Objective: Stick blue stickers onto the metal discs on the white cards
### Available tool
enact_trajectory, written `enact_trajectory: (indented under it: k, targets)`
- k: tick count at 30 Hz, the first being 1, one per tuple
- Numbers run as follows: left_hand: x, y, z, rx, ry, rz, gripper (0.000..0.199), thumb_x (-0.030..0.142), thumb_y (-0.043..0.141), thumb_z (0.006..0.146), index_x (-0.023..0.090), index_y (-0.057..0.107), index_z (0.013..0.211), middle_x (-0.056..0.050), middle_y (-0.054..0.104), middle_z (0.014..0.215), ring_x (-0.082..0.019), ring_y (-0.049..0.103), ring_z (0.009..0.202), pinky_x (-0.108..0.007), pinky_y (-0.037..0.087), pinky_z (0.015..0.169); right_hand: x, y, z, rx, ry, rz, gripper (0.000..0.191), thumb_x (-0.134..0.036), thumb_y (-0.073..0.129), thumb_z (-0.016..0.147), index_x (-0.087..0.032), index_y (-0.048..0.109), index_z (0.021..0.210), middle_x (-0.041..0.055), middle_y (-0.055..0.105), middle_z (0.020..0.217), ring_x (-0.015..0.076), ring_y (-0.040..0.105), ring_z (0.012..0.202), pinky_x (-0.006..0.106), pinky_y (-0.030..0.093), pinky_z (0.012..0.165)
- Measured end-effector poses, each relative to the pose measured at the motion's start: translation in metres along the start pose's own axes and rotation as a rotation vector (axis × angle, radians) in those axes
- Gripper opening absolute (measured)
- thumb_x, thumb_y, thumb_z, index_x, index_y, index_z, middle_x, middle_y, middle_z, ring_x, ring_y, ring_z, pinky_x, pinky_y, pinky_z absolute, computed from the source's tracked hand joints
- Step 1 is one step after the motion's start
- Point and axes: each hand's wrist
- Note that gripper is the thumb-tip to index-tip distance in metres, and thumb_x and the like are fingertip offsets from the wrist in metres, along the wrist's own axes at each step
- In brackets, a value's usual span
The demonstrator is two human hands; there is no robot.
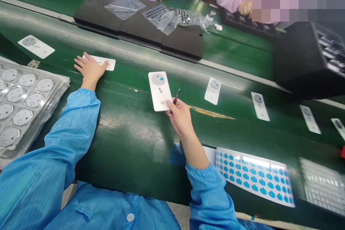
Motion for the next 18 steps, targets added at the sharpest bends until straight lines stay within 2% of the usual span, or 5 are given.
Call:
enact_trajectory:
  k: [3, 6, 12, 15, 18]
  targets:
    - [0.006, 0.0, 0.012, -0.069, 0.011, 0.041, 0.108, 0.065, 0.07, 0.086, 0.0, 0.028, 0.163, -0.036, 0.015, 0.171, -0.054, 0.006, 0.161, -0.075, 0.003, 0.121, -0.006, -0.009, 0.049, 0.063, -0.04, -0.156, 0.054, -0.072, 0.077, 0.077, -0.02, 0.061, 0.076, 0.0003, 0.056, 0.068, 0.0125, 0.041, 0.058, 0.028, 0.036, 0.054]
    - [0.01, -0.003, 0.024, -0.078, 0.016, 0.052, 0.117, 0.068, 0.085, 0.072, -0.002, 0.039, 0.155, -0.039, 0.024, 0.167, -0.054, 0.018, 0.157, -0.072, 0.011, 0.121, -0.004, -0.019, 0.063, 0.151, -0.074, -0.36, 0.044, -0.06, 0.079, 0.081, -0.018, 0.069, 0.077, 0.0034, 0.061, 0.069, 0.0171, 0.049, 0.064, 0.034, 0.044, 0.065]
    - [0.006, -0.017, 0.054, -0.044, -0.147, -0.154, 0.133, 0.079, 0.089, 0.064, -0.01, 0.035, 0.146, -0.031, 0.027, 0.165, -0.043, 0.008, 0.157, -0.066, 0.004, 0.122, -0.004, -0.035, -0.016, 0.251, -0.386, -0.696, 0.038, -0.059, 0.066, 0.096, -0.025, 0.084, 0.101, 0.0109, 0.066, 0.104, 0.0313, 0.059, 0.107, 0.051, 0.047, 0.098]
    - [0.003, -0.025, 0.05, -0.045, -0.115, -0.033, 0.127, 0.056, 0.104, 0.06, -0.001, 0.03, 0.147, -0.025, 0.034, 0.164, -0.038, 0.02, 0.152, -0.067, 0.014, 0.122, -0.002, -0.05, -0.061, 0.199, -0.39, -0.649, 0.035, -0.055, 0.065, 0.1, -0.026, 0.083, 0.095, 0.0091, 0.068, 0.093, 0.0292, 0.067, 0.094, 0.047, 0.054, 0.087]
    - [0.003, -0.032, 0.039, -0.044, 0.008, -0.065, 0.097, 0.044, 0.099, 0.074, 0.008, 0.038, 0.141, -0.015, 0.054, 0.15, -0.028, 0.043, 0.136, -0.058, 0.034, 0.119, 0.015, -0.066, -0.091, 0.067, -0.19, -0.365, 0.036, -0.057, 0.065, 0.101, -0.024, 0.079, 0.097, 0.0077, 0.074, 0.087, 0.0241, 0.071, 0.073, 0.041, 0.058, 0.071]
Point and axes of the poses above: each hand's wrist, its own z-axis towards the middle knuckle, its own y-axis out of the palm, x = y × z
